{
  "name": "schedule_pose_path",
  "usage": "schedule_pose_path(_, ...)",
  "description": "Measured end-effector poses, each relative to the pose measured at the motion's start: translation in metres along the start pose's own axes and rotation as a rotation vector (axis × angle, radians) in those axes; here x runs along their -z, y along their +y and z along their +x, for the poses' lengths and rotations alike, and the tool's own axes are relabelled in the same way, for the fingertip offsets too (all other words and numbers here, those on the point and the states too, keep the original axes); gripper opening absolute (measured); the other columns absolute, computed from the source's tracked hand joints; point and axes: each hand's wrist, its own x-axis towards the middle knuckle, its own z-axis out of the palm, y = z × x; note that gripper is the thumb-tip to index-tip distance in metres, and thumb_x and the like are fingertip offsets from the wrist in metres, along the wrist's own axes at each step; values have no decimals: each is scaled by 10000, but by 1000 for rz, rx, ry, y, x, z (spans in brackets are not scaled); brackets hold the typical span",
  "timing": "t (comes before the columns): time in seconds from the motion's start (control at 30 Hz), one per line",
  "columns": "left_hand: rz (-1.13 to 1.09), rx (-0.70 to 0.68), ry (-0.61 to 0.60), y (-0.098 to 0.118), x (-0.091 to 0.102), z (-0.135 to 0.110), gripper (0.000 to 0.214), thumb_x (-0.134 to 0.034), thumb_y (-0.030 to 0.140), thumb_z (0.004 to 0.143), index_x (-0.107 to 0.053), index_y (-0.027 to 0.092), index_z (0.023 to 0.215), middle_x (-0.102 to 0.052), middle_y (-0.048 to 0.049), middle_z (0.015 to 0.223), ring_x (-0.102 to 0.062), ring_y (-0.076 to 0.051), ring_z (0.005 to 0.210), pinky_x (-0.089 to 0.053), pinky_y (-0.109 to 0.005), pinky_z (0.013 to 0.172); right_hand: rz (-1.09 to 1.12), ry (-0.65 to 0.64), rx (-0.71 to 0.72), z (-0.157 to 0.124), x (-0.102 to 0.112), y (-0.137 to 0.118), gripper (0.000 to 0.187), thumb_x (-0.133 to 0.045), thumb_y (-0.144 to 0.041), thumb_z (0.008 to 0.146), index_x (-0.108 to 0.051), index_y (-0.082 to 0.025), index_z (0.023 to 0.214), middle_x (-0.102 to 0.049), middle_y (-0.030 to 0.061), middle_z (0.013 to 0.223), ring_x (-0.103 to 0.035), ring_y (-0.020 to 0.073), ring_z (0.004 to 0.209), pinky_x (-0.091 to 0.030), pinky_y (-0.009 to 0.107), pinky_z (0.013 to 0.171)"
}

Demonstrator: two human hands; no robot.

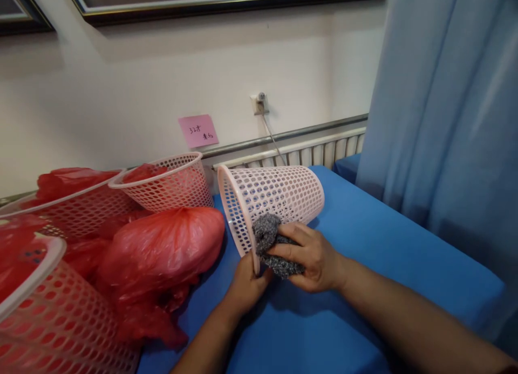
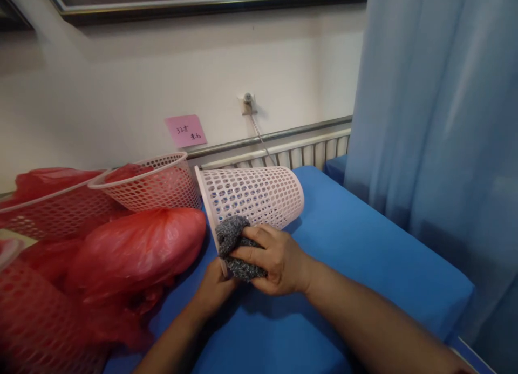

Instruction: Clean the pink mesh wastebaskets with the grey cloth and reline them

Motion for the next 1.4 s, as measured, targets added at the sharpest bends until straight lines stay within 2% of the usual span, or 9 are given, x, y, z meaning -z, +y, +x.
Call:
schedule_pose_path(0.17, -85, 45, 121, 12, 3, -6, 367, -641, 416, 899, -743, 143, 1124, -764, -107, 1064, -690, -303, 1075, -546, -423, 979, -89, 85, -143, -7, 6, 26, 505, -636, -209, 749, -637, -252, 1252, -591, 107, 1337, -622, 267, 1131, -556, 452, 955)
schedule_pose_path(0.4, 71, -20, -76, -2, -8, -2, 430, -649, 211, 821, -700, 180, 1247, -725, -105, 1238, -640, -303, 1201, -435, -490, 1136, -336, 460, -951, -32, 37, 109, 484, -580, -263, 732, -695, -195, 1198, -653, 123, 1176, -649, 321, 1111, -501, 553, 1052)
schedule_pose_path(0.47, 154, -42, -112, -8, -11, -1, 476, -625, 144, 788, -688, 192, 1257, -731, -94, 1204, -651, -288, 1159, -441, -487, 1130, -319, 432, -851, -30, 36, 102, 499, -585, -250, 730, -684, -206, 1217, -640, 120, 1216, -637, 316, 1149, -493, 540, 1069)
schedule_pose_path(0.63, 206, -71, -49, -9, -14, 2, 477, -547, 102, 805, -677, 184, 1256, -722, -121, 1203, -649, -288, 1154, -486, -461, 1075, -126, 160, -181, -8, 16, 25, 595, -650, -232, 752, -589, -253, 1344, -530, 119, 1402, -586, 298, 1221, -524, 487, 1026)
schedule_pose_path(0.73, 109, -48, -45, 0, -12, 0, 329, -619, 175, 820, -714, 176, 1135, -755, -96, 1068, -686, -268, 1007, -539, -418, 993, -7, 63, -29, 0, 9, -4, 563, -643, -243, 768, -589, -230, 1328, -567, 125, 1323, -616, 274, 1098, -563, 449, 922)
schedule_pose_path(0.97, -73, 2, 183, 10, -3, -7, 344, -637, 400, 891, -746, 127, 1069, -772, -96, 1014, -707, -269, 958, -580, -380, 881, -10, 35, -90, -4, 8, 14, 475, -633, -209, 740, -657, -246, 1213, -607, 110, 1278, -629, 264, 1068, -567, 435, 907)
schedule_pose_path(1.1, -49, -9, 152, 3, -4, -3, 378, -624, 387, 914, -736, 138, 1175, -759, -130, 1170, -680, -311, 1158, -515, -463, 1053, -205, 353, -621, -22, 22, 72, 471, -602, -207, 738, -682, -240, 1201, -604, 105, 1306, -619, 287, 1176, -515, 472, 1042)
schedule_pose_path(1.23, 41, -68, 43, -7, -10, 1, 384, -597, 275, 909, -701, 166, 1262, -712, -120, 1293, -651, -307, 1224, -475, -491, 1112, -284, 414, -1051, -34, 35, 113, 479, -586, -258, 732, -702, -171, 1188, -662, 126, 1126, -660, 308, 1071, -499, 532, 1049)
schedule_pose_path(1.4, 169, -144, -32, -14, -17, 7, 472, -523, 118, 883, -648, 206, 1330, -645, -96, 1398, -585, -272, 1307, -415, -485, 1167, -170, 273, -460, -18, 17, 56, 576, -609, -215, 751, -618, -222, 1327, -537, 131, 1386, -565, 299, 1269, -484, 495, 1083)
